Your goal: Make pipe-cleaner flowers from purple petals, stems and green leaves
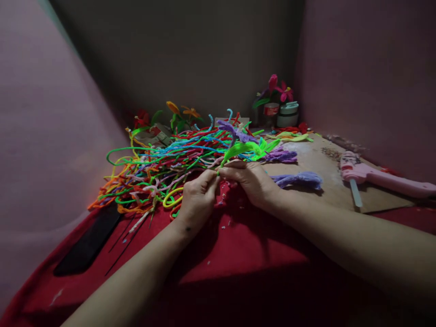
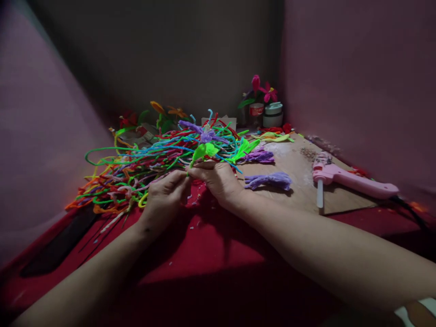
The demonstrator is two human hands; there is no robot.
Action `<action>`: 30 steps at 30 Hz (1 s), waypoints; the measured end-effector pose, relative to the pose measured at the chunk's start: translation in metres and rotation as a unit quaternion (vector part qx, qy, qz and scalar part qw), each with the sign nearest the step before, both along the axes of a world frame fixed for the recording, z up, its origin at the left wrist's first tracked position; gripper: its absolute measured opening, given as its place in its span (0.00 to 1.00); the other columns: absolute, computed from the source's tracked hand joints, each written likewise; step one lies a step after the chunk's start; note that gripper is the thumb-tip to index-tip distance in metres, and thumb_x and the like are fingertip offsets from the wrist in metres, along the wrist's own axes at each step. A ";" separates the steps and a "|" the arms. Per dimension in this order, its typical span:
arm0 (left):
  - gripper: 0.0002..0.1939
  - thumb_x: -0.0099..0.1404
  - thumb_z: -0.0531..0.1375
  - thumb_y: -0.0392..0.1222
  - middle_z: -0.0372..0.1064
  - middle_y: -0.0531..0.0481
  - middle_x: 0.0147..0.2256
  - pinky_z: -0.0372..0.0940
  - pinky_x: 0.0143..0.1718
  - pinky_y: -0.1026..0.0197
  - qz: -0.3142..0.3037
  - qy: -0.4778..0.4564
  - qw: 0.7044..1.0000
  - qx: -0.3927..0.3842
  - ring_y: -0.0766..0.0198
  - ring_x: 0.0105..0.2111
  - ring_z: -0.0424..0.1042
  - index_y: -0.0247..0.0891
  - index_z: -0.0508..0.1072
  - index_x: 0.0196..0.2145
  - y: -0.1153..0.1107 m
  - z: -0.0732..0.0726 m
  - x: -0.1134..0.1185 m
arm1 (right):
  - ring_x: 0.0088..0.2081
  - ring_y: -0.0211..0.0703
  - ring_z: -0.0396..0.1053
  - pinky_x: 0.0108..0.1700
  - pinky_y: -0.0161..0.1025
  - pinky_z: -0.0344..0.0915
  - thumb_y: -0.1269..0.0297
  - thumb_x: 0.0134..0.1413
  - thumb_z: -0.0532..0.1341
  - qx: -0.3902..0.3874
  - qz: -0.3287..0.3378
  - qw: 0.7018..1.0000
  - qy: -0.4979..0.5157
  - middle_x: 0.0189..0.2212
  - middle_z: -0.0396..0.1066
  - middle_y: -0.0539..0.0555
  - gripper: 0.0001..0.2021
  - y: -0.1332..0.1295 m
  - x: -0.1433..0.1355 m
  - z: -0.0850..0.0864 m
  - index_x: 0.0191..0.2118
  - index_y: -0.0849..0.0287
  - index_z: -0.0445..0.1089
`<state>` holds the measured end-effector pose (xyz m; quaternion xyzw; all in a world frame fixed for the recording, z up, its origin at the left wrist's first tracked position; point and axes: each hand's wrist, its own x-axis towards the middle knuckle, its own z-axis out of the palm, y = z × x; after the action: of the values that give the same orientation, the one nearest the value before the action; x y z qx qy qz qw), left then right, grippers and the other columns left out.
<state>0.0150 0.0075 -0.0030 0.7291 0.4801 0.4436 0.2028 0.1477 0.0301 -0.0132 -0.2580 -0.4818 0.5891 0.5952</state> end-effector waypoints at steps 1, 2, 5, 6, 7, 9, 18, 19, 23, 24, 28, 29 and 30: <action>0.09 0.60 0.56 0.40 0.58 0.57 0.17 0.53 0.20 0.68 -0.015 -0.032 0.998 -0.042 0.73 0.17 0.57 0.36 0.67 0.24 0.001 0.001 0.000 | 0.27 0.34 0.61 0.35 0.36 0.57 0.64 0.39 0.66 0.012 0.000 1.000 -0.017 0.22 0.67 0.47 0.05 0.000 0.001 0.000 0.22 0.60 0.73; 0.09 0.60 0.56 0.41 0.59 0.57 0.17 0.53 0.19 0.68 -0.034 -0.071 0.993 -0.089 0.73 0.16 0.57 0.36 0.66 0.24 0.002 0.003 0.000 | 0.27 0.34 0.61 0.35 0.36 0.58 0.63 0.40 0.65 0.021 0.007 0.999 -0.028 0.21 0.67 0.47 0.06 0.000 0.001 0.000 0.22 0.60 0.72; 0.08 0.58 0.58 0.42 0.60 0.58 0.17 0.51 0.15 0.70 -0.092 -0.200 0.952 -0.210 0.75 0.13 0.57 0.35 0.66 0.25 0.005 0.009 -0.001 | 0.27 0.36 0.63 0.34 0.38 0.58 0.62 0.44 0.63 0.014 0.056 0.998 -0.031 0.19 0.66 0.48 0.09 -0.002 0.004 0.004 0.21 0.61 0.70; 0.08 0.58 0.59 0.41 0.59 0.58 0.17 0.50 0.14 0.71 -0.110 -0.239 0.934 -0.241 0.76 0.12 0.56 0.35 0.65 0.25 0.005 0.010 -0.001 | 0.26 0.36 0.63 0.33 0.38 0.58 0.62 0.44 0.63 0.005 0.065 0.998 -0.025 0.19 0.66 0.48 0.09 -0.004 0.004 0.006 0.21 0.61 0.69; 0.08 0.57 0.59 0.41 0.58 0.59 0.16 0.50 0.13 0.71 -0.125 -0.272 0.916 -0.266 0.76 0.12 0.55 0.35 0.65 0.25 0.006 0.011 -0.002 | 0.25 0.36 0.63 0.33 0.38 0.58 0.63 0.44 0.62 -0.001 0.066 0.998 -0.022 0.19 0.66 0.48 0.09 -0.005 0.004 0.008 0.20 0.61 0.68; 0.08 0.56 0.60 0.40 0.57 0.59 0.16 0.49 0.13 0.72 -0.150 -0.310 0.889 -0.303 0.77 0.11 0.53 0.35 0.64 0.26 0.006 0.012 -0.003 | 0.24 0.35 0.62 0.32 0.37 0.57 0.65 0.44 0.62 -0.005 0.051 0.999 -0.020 0.18 0.66 0.48 0.08 -0.006 0.004 0.010 0.19 0.62 0.67; 0.07 0.60 0.58 0.39 0.56 0.60 0.16 0.51 0.12 0.72 -0.262 -0.349 0.836 -0.334 0.78 0.11 0.51 0.34 0.65 0.27 0.008 0.007 -0.009 | 0.27 0.34 0.62 0.33 0.35 0.57 0.69 0.44 0.61 0.039 0.047 0.997 -0.042 0.23 0.70 0.49 0.04 -0.001 0.007 0.009 0.28 0.63 0.74; 0.07 0.60 0.58 0.39 0.55 0.60 0.16 0.50 0.12 0.73 -0.271 -0.353 0.829 -0.338 0.78 0.10 0.50 0.34 0.65 0.27 0.008 0.007 -0.009 | 0.28 0.34 0.62 0.34 0.35 0.57 0.69 0.44 0.62 0.039 0.056 0.997 -0.037 0.22 0.69 0.48 0.05 0.000 0.007 0.008 0.28 0.63 0.74; 0.06 0.60 0.58 0.38 0.55 0.60 0.16 0.50 0.11 0.73 -0.292 -0.360 0.814 -0.350 0.78 0.10 0.49 0.34 0.66 0.28 0.010 0.008 -0.012 | 0.31 0.36 0.65 0.38 0.36 0.58 0.66 0.46 0.62 0.036 0.118 0.992 -0.003 0.24 0.70 0.49 0.06 0.005 0.006 0.002 0.31 0.61 0.75; 0.05 0.60 0.57 0.38 0.55 0.60 0.16 0.49 0.11 0.73 -0.294 -0.359 0.812 -0.354 0.78 0.10 0.49 0.34 0.66 0.28 0.010 0.008 -0.012 | 0.32 0.37 0.65 0.39 0.37 0.58 0.66 0.46 0.62 0.038 0.129 0.991 0.001 0.25 0.70 0.49 0.06 0.007 0.006 0.000 0.32 0.60 0.75; 0.05 0.61 0.56 0.36 0.54 0.59 0.16 0.49 0.10 0.74 -0.306 -0.366 0.797 -0.370 0.79 0.09 0.48 0.33 0.67 0.29 0.012 0.008 -0.016 | 0.31 0.35 0.65 0.38 0.36 0.58 0.67 0.47 0.61 0.052 0.153 0.987 0.000 0.26 0.70 0.49 0.09 0.011 0.007 -0.004 0.36 0.59 0.75; 0.04 0.61 0.56 0.36 0.54 0.59 0.16 0.49 0.10 0.74 -0.314 -0.369 0.792 -0.371 0.79 0.09 0.47 0.33 0.67 0.29 0.012 0.007 -0.017 | 0.30 0.35 0.65 0.38 0.36 0.58 0.67 0.47 0.61 0.057 0.158 0.986 -0.003 0.26 0.70 0.49 0.09 0.011 0.008 -0.004 0.37 0.59 0.75; 0.04 0.60 0.56 0.36 0.54 0.60 0.16 0.49 0.10 0.74 -0.322 -0.371 0.787 -0.374 0.79 0.09 0.46 0.33 0.68 0.29 0.012 0.007 -0.017 | 0.30 0.35 0.65 0.38 0.36 0.59 0.67 0.47 0.62 0.061 0.163 0.985 -0.005 0.26 0.71 0.49 0.10 0.010 0.009 -0.004 0.37 0.59 0.75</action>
<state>-0.0025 0.0196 0.0041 0.4873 0.2338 0.3752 0.7531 0.1567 0.0405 -0.0168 -0.1424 -0.5554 0.6464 0.5034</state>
